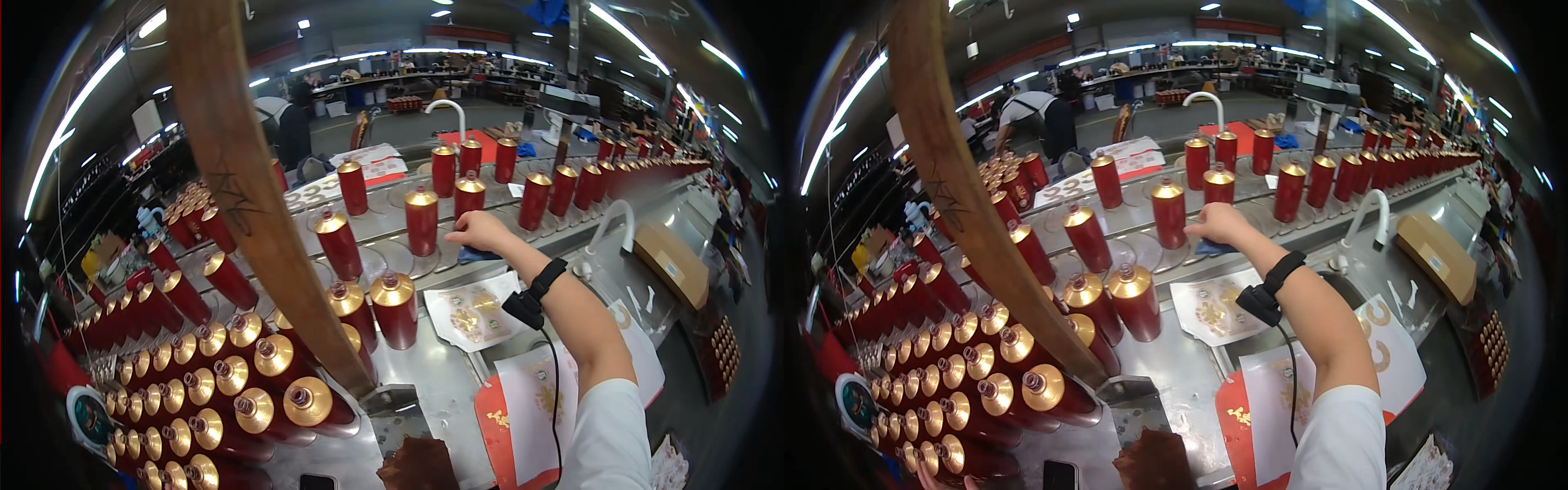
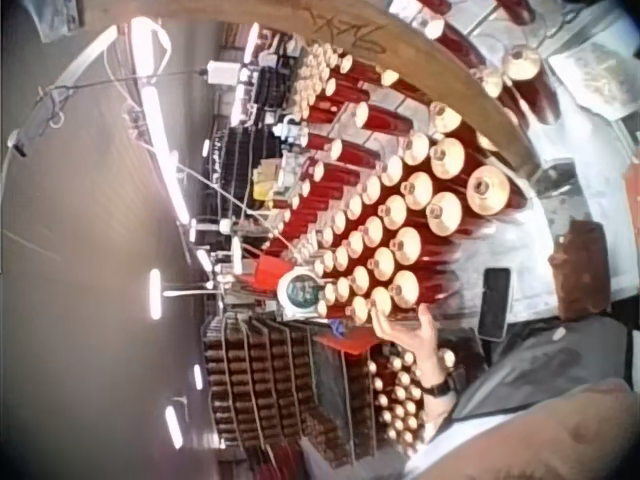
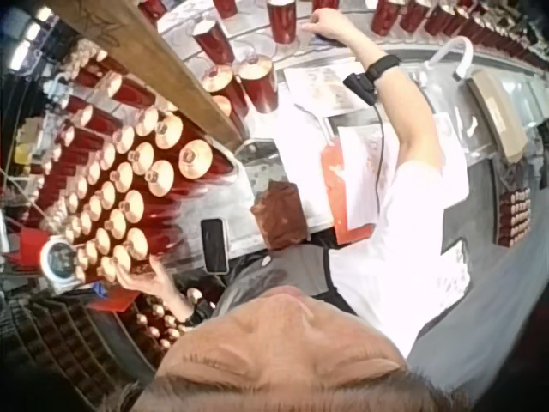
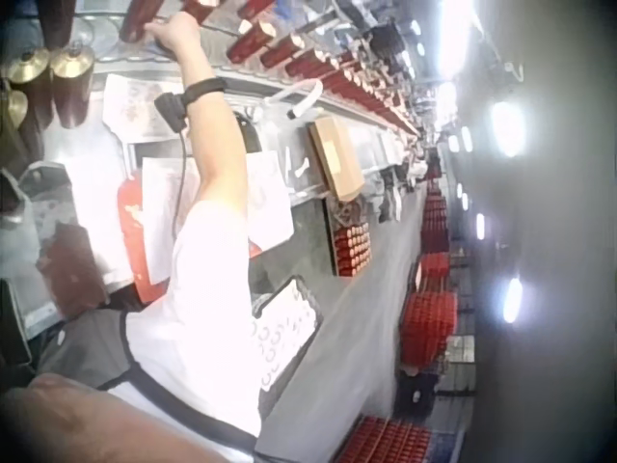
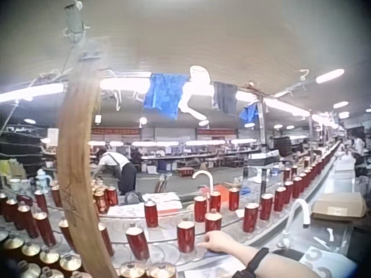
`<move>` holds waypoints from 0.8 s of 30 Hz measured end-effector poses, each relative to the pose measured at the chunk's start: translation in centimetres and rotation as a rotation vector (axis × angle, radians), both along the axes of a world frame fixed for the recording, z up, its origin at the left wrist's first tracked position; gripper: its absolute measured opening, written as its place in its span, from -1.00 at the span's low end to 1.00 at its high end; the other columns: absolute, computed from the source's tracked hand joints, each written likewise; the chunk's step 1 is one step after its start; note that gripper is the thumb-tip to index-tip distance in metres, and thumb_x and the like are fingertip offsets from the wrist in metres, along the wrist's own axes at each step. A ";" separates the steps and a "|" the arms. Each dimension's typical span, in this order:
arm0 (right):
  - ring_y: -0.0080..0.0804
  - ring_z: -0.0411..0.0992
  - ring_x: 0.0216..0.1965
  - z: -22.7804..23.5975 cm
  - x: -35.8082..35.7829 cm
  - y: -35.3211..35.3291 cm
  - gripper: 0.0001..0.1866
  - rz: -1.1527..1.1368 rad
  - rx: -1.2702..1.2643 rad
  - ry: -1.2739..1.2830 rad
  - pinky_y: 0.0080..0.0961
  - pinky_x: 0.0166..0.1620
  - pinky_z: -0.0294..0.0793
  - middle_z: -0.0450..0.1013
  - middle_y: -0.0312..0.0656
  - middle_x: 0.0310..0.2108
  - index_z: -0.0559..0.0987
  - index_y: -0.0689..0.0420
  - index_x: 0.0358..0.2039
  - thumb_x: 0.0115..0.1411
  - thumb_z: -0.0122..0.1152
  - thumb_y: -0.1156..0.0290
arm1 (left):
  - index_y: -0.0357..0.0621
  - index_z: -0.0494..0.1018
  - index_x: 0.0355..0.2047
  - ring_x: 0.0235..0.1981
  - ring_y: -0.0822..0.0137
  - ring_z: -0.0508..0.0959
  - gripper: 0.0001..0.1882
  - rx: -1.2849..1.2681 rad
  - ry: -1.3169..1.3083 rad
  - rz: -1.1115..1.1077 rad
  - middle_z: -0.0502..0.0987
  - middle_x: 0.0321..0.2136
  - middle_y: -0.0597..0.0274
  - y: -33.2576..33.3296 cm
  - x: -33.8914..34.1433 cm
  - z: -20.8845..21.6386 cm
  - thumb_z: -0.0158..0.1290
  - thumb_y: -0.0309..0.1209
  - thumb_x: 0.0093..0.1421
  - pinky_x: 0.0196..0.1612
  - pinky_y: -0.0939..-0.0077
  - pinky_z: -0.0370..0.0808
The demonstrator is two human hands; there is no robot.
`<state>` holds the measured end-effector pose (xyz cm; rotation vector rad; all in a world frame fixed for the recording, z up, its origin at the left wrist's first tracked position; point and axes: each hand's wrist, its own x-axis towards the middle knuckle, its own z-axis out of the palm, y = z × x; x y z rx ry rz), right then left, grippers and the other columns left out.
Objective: The worker wipes the tops of large red bottles and applies gold decorative labels/seals to the shoulders of the bottles on an assembly line.
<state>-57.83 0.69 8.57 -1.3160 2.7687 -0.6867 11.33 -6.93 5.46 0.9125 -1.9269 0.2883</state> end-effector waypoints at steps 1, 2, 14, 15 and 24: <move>-0.08 0.58 -0.25 -0.2 -0.6 -0.8 -0.42 -0.011 -0.036 0.160 -0.29 -0.13 0.55 0.62 0.00 -0.30 0.68 0.21 -0.22 0.00 0.42 -0.10 | -0.35 0.21 0.24 0.19 -0.07 0.29 -0.21 -0.010 -0.057 0.064 0.23 0.18 -0.15 0.7 0.1 0.6 0.19 -0.01 0.24 0.23 -0.01 0.24; -0.03 0.57 -0.22 0.0 -1.5 -2.4 -0.39 -0.060 0.021 0.182 -0.22 -0.14 0.54 0.60 0.03 -0.28 0.66 0.21 -0.24 -0.02 0.43 -0.12 | -0.35 0.23 0.23 0.17 -0.07 0.30 -0.26 -0.025 -0.079 0.058 0.25 0.17 -0.15 0.8 0.0 1.2 0.15 -0.02 0.27 0.21 0.02 0.27; -0.12 0.58 -0.23 -1.9 0.2 -22.8 -0.31 0.107 -0.126 0.158 -0.21 -0.17 0.51 0.59 0.06 -0.27 0.60 0.19 -0.16 -0.02 0.36 -0.21 | -0.23 0.40 0.02 0.06 -0.05 0.42 -0.37 0.187 -0.152 0.089 0.43 0.00 -0.01 3.0 2.2 -0.2 0.31 -0.19 -0.01 0.14 0.06 0.34; -0.10 0.58 -0.21 -2.6 0.9 -24.2 -0.31 0.124 -0.142 0.147 -0.21 -0.16 0.50 0.58 0.07 -0.26 0.58 0.18 -0.14 -0.02 0.36 -0.21 | -0.23 0.40 0.02 0.06 -0.05 0.42 -0.37 0.192 -0.154 0.126 0.43 0.00 -0.01 3.5 2.3 0.0 0.31 -0.19 -0.01 0.14 0.06 0.34; 0.03 0.53 -0.07 -6.9 -3.8 -19.3 -0.26 -0.085 -0.219 0.122 -0.16 -0.03 0.48 0.54 0.11 -0.10 0.46 0.14 0.05 0.03 0.31 -0.16 | -0.21 0.41 0.01 0.01 -0.04 0.46 -0.41 0.242 -0.137 -0.005 0.44 -0.01 -0.01 3.7 -0.3 -0.8 0.32 -0.28 -0.01 0.06 0.12 0.43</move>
